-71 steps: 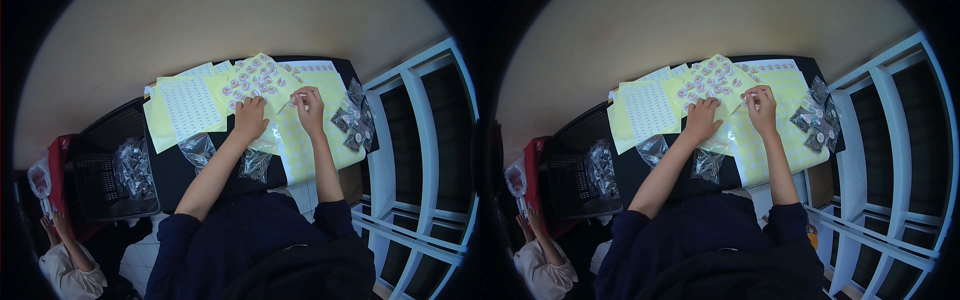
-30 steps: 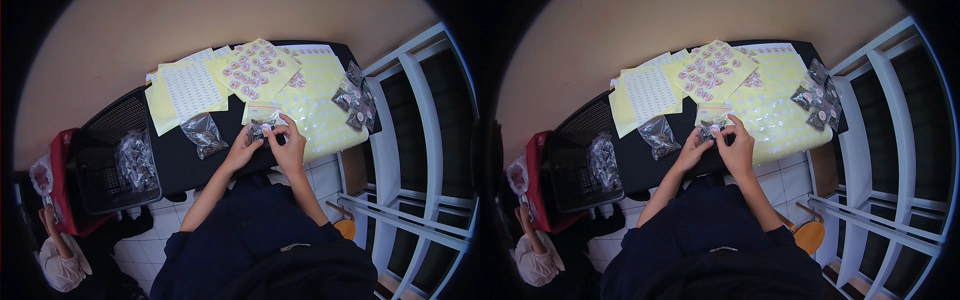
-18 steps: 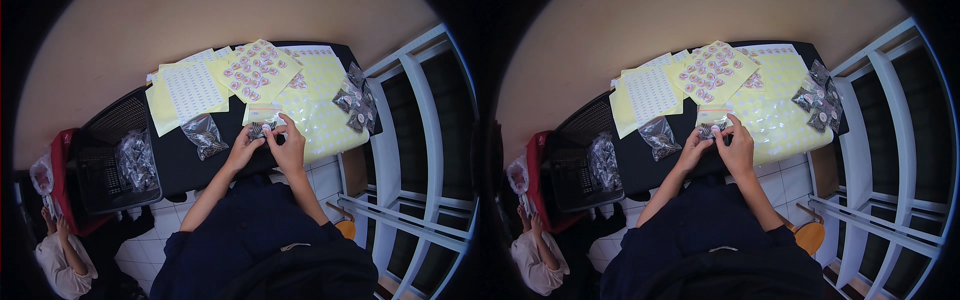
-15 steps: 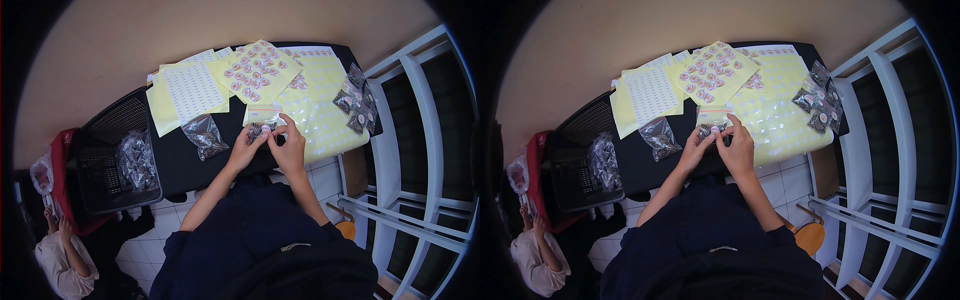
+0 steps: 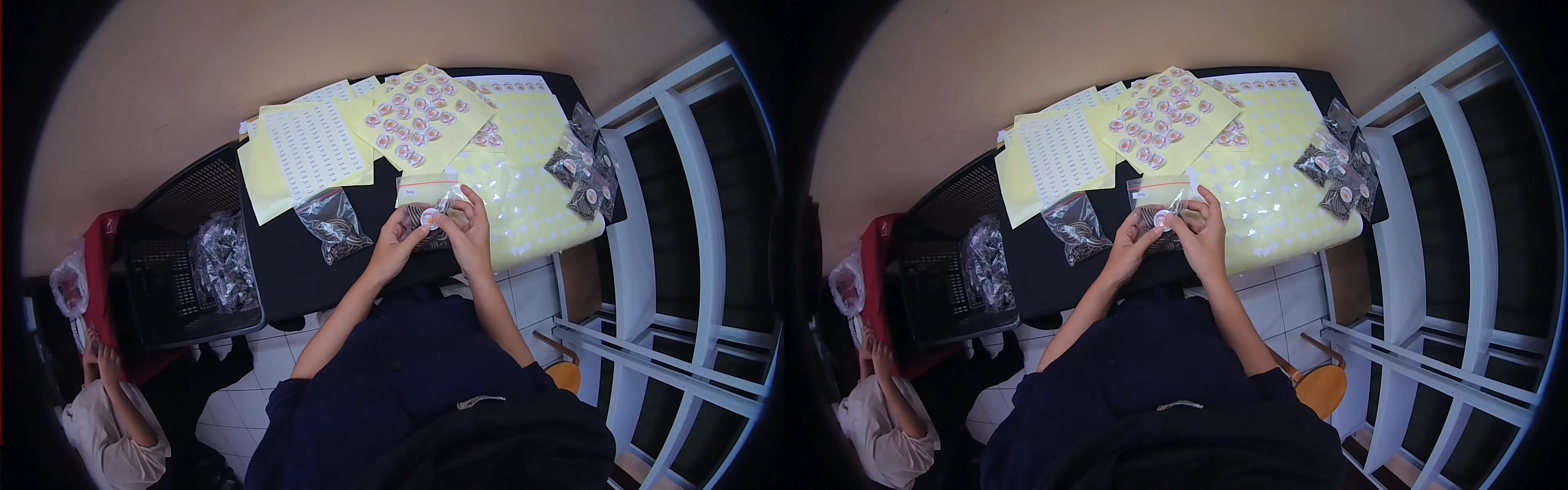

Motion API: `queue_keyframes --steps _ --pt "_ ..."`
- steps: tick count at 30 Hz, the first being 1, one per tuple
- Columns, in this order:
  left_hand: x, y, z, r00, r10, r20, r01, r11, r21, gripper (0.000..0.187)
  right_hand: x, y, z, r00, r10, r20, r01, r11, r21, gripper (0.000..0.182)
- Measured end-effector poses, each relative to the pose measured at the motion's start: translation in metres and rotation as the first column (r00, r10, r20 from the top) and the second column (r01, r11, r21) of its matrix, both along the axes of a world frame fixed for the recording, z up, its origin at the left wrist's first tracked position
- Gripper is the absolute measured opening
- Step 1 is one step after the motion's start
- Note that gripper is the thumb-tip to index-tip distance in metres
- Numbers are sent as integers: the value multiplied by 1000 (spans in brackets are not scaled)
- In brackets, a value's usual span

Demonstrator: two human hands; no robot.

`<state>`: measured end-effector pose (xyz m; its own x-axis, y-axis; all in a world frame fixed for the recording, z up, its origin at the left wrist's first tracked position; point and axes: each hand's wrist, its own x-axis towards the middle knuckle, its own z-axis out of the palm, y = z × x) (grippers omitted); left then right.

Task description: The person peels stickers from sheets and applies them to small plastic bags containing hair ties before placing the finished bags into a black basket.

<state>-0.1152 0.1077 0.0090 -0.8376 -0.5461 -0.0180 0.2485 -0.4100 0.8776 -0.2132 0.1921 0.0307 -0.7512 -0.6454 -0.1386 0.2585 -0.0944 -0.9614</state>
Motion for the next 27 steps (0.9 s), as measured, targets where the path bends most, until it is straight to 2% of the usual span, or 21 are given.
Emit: queue_keyframes --steps 6,8,11,16,18,20,22,24,26,27 --pt "-4 -3 0 998 29 47 -36 989 146 22 5 -1 5 993 13 -120 -10 1000 29 68" --pt "-7 -4 -1 981 92 170 -107 991 80 18 9 1 7 989 23 -149 -19 999 26 69" --pt "-11 0 1 969 179 171 -186 982 27 17 10 3 8 986 43 -162 -41 999 19 70" --pt "-11 2 0 966 186 181 -188 982 -8 17 3 7 -1 992 119 -39 -122 989 -86 71" --pt "-12 3 1 965 187 183 -184 982 -32 17 2 8 -1 992 122 -39 -125 988 -86 69" --pt "-12 6 4 962 223 159 -201 969 -143 17 1 8 1 992 121 -39 -124 989 -85 67" --pt "-10 7 1 970 181 162 -152 972 -177 18 2 7 5 987 67 -148 -62 997 38 61" --pt "-8 7 0 976 139 166 -102 972 -211 19 2 7 2 989 31 -147 -28 999 27 59" --pt "-6 6 1 993 33 116 -24 997 -78 21 2 8 0 990 -3 -142 5 1000 17 57" --pt "-5 6 1 993 31 114 -22 997 -79 21 1 8 0 990 0 -144 6 999 36 56"
